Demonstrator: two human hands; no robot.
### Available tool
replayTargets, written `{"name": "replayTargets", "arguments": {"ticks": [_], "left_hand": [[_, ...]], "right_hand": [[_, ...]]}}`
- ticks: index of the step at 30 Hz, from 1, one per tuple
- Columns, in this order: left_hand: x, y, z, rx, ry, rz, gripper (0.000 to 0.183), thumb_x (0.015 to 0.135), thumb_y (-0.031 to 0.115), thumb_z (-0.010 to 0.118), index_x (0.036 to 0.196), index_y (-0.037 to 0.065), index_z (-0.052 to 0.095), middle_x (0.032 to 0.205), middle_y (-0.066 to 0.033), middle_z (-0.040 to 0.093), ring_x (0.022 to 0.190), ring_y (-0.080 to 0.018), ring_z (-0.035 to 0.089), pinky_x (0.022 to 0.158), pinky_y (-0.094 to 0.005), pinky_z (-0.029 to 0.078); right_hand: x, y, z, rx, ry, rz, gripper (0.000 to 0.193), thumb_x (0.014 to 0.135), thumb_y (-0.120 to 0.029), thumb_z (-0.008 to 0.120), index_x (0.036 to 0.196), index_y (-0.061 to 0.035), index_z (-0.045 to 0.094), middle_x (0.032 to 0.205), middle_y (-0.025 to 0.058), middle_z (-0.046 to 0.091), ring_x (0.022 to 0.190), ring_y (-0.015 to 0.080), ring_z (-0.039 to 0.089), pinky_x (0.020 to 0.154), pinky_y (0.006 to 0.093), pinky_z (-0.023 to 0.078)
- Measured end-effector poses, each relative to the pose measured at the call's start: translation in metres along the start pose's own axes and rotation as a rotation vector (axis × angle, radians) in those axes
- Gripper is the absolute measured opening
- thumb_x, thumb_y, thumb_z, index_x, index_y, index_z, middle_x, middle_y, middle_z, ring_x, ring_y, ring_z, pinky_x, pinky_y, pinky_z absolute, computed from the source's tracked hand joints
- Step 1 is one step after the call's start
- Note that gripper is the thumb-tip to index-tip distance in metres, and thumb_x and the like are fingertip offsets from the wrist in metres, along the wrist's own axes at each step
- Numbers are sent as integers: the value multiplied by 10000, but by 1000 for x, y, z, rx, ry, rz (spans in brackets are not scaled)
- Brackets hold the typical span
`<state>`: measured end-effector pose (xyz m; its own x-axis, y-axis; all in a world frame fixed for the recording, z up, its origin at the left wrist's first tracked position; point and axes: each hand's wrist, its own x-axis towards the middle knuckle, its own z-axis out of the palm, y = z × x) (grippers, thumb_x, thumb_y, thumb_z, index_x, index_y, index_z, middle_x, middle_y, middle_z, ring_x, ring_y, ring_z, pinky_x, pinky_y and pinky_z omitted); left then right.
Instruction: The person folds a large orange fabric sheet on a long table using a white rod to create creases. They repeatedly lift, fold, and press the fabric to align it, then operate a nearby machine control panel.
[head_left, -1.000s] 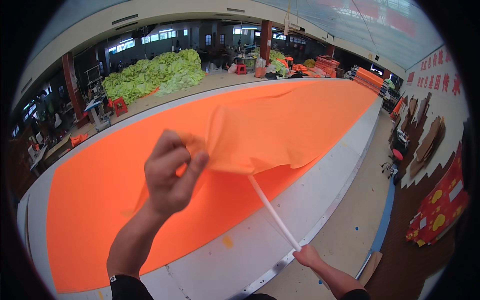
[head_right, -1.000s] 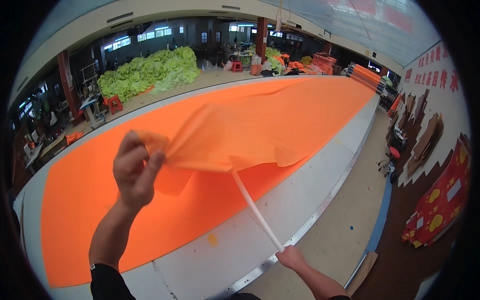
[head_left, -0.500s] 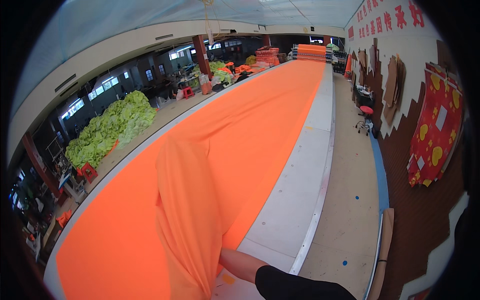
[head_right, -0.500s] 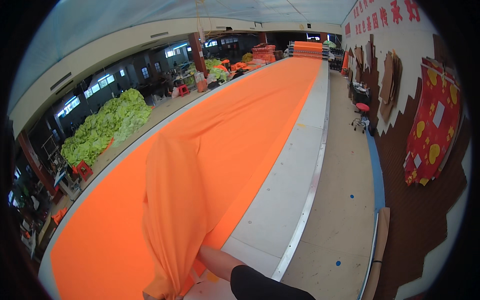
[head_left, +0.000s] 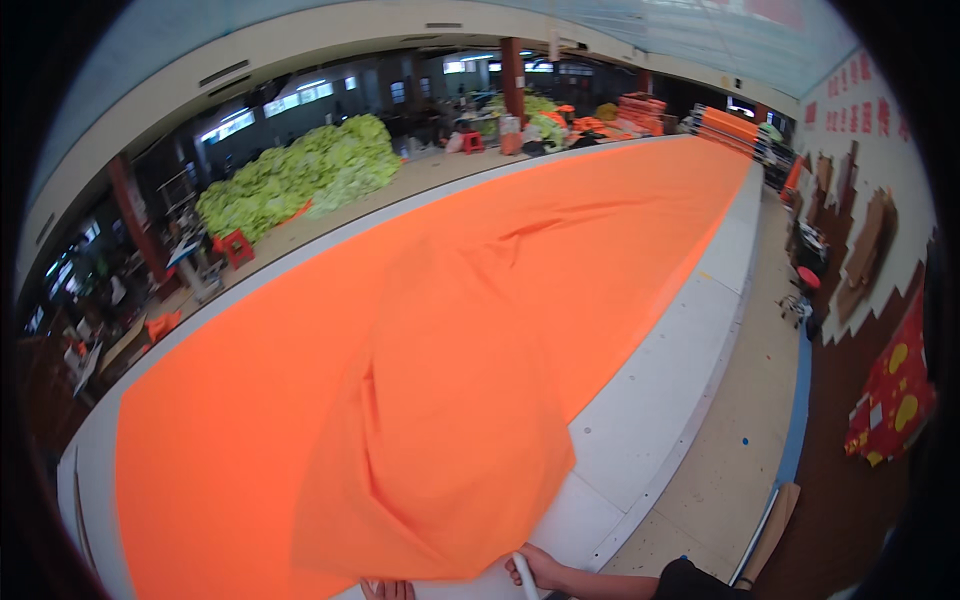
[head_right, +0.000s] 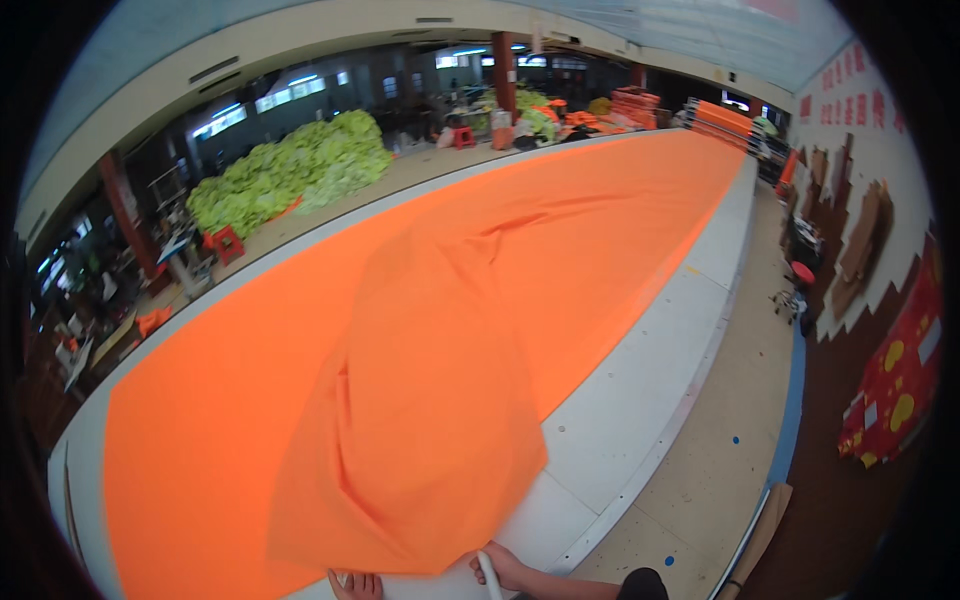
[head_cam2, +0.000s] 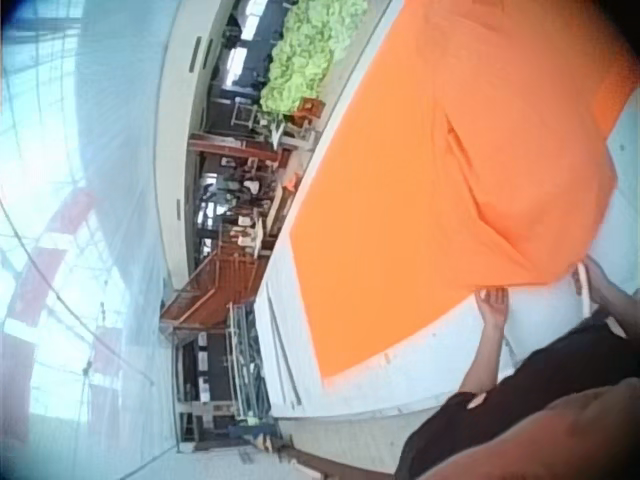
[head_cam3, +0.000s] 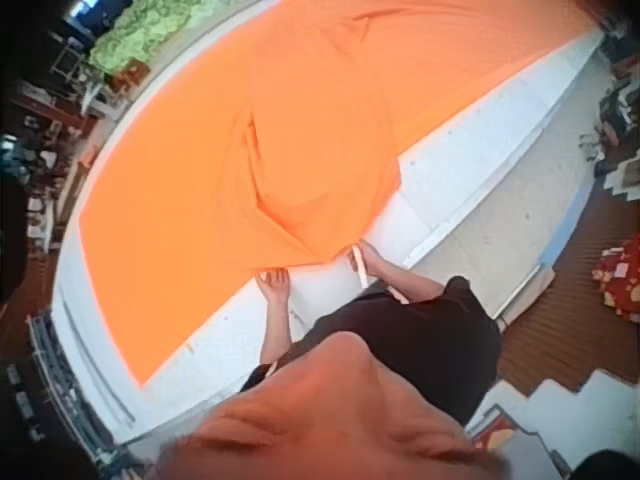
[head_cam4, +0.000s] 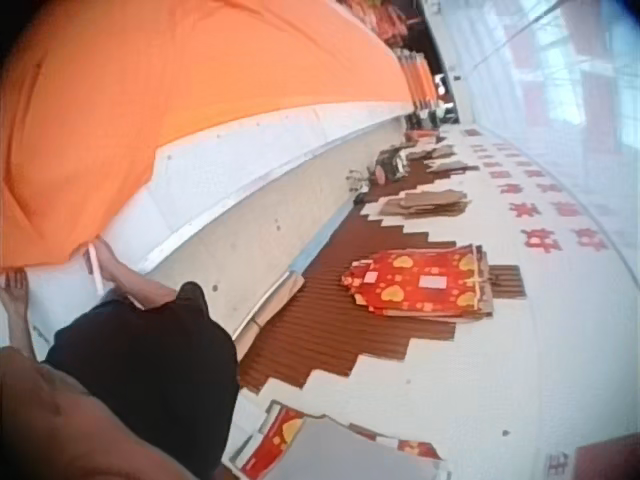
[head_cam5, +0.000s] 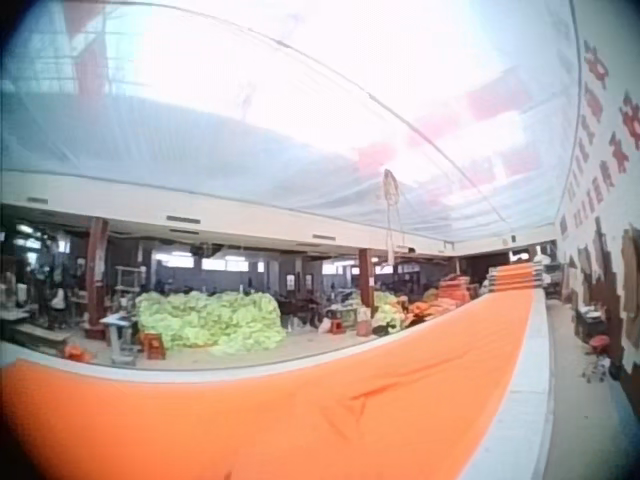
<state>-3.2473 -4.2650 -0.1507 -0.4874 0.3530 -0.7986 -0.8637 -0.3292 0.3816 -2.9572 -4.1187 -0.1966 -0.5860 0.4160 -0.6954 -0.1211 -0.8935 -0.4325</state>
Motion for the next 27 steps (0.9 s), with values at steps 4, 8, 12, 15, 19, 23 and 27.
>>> {"name": "replayTargets", "arguments": {"ticks": [4,8,12,15,19,23,27], "left_hand": [[58,26,9,-85,-164,-61,648,956,564,662,1409,129,503,1381,-35,576,1279,-248,548,1007,-451,493],[65,74,-1,53,-178,-77,532,997,455,641,1384,106,529,1407,-54,561,1301,-255,548,1094,-477,453],[47,105,-1,126,-372,-28,513,1002,402,639,1405,107,522,1427,-55,562,1331,-259,535,1128,-475,436],[57,156,19,-128,-558,-71,473,1017,386,618,1382,98,532,1420,-63,578,1330,-286,538,1146,-492,420],[93,212,48,-119,-455,-50,420,1067,377,544,1365,82,536,1420,-80,585,1323,-305,545,1160,-509,408],[75,297,88,-143,-757,96,360,1098,339,500,1356,92,540,1376,-60,608,1256,-241,595,1079,-446,491],[-70,356,120,4,-1070,288,337,1112,315,479,1350,84,537,1290,-39,642,1124,-179,665,935,-358,572]], "right_hand": [[-53,38,6,7,141,-131,340,1033,-289,567,1290,-66,558,754,88,616,654,235,620,576,398,532],[-76,102,8,-22,100,-74,474,1081,-303,511,1520,-148,425,777,46,590,671,211,617,590,376,557],[-100,168,44,-25,121,-128,435,1087,-321,484,1429,-53,476,782,59,606,651,188,606,562,305,539],[-109,218,76,-73,188,-126,408,1099,-375,439,1282,-45,592,766,44,612,611,170,594,530,276,511],[-133,265,143,-290,541,-218,350,1080,-410,509,1109,-83,633,626,5,510,499,126,503,427,279,421],[-122,267,164,-819,519,-536,239,1038,-297,634,1125,-78,592,637,23,522,464,140,458,401,319,383],[-94,213,238,-724,349,-283,212,988,-115,619,1126,-54,470,733,58,551,523,161,521,450,332,442]]}}
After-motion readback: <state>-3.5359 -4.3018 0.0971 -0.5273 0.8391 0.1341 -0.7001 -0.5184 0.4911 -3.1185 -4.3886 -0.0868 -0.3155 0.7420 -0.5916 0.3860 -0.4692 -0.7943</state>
